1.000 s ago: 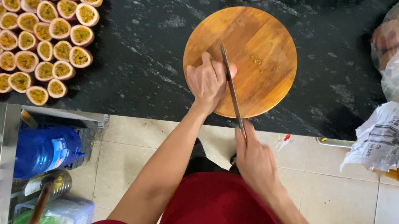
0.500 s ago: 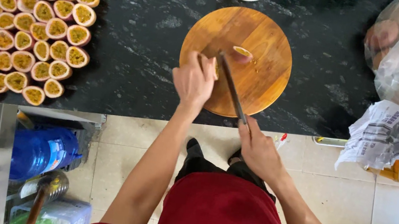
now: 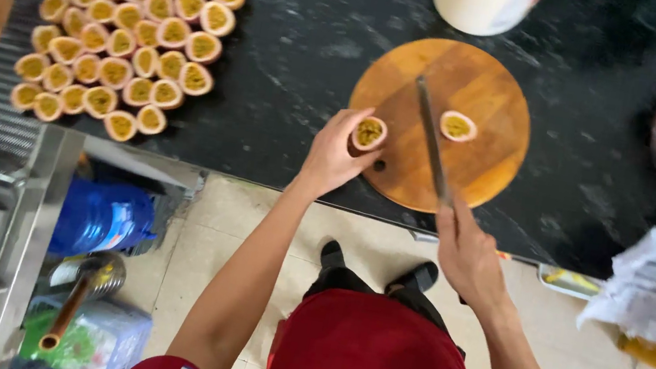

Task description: Cutting passion fruit in half and organizing them on a tray in a bakery production area.

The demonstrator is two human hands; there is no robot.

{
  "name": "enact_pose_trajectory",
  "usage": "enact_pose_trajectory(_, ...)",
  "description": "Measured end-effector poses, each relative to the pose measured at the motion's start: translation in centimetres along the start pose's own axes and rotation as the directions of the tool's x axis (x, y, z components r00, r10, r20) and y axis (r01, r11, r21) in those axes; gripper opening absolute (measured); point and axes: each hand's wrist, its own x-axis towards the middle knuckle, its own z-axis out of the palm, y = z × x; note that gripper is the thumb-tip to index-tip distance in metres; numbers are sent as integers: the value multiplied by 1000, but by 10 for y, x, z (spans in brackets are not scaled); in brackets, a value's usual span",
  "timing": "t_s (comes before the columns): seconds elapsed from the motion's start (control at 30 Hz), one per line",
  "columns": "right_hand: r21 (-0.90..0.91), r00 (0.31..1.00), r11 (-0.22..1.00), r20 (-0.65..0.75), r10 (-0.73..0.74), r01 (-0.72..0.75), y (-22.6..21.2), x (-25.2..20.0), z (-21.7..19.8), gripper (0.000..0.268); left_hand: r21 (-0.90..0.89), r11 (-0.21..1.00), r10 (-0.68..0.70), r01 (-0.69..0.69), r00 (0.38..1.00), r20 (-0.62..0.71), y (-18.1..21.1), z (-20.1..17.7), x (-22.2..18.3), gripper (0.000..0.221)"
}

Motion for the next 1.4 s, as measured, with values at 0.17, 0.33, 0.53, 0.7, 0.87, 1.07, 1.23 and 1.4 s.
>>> enact_pose_trajectory(0.17, -21, 979, 981, 49, 196, -195, -48, 12, -13, 41, 64, 998, 43, -31, 979, -199, -29, -48, 4, 56)
enact_pose_trajectory(0.33, -71, 980, 978, 29, 199, -196, -45, 9, -5, 39, 419, 899, 7, 128, 952, -306, -78, -121, 26, 53)
enact_pose_trajectory(0.53, -57, 918, 924, 105, 382, -378, -79, 6, -5, 42, 653, 733, 5, 191, 958, -286, -122, -157, 64, 65)
enact_pose_trajectory(0.7, -58, 889, 894, 96, 448, -445, -87, 5, -11, 48, 686, 680, -11, 258, 939, -343, -141, -162, 78, 68)
enact_pose_trajectory(0.87, -13, 874, 875, 55, 483, -484, -83, 4, -23, 50, 707, 682, 99, 187, 934, -343, -129, -157, 68, 78)
enact_pose_trajectory(1.07, 56, 864, 862, -1, 504, -503, -56, 9, -44, 48, 504, 863, 96, -26, 989, -113, -27, -69, 67, 60)
enact_pose_trajectory(1.23, 132, 869, 862, -2, 495, -490, -39, 9, -53, 48, 247, 902, 326, -354, 934, 146, 44, 37, 63, 65)
enact_pose_trajectory(1.4, 113, 845, 838, 39, 534, -535, -26, 5, -55, 48, 360, 891, 220, -275, 958, 185, 33, 94, 65, 64)
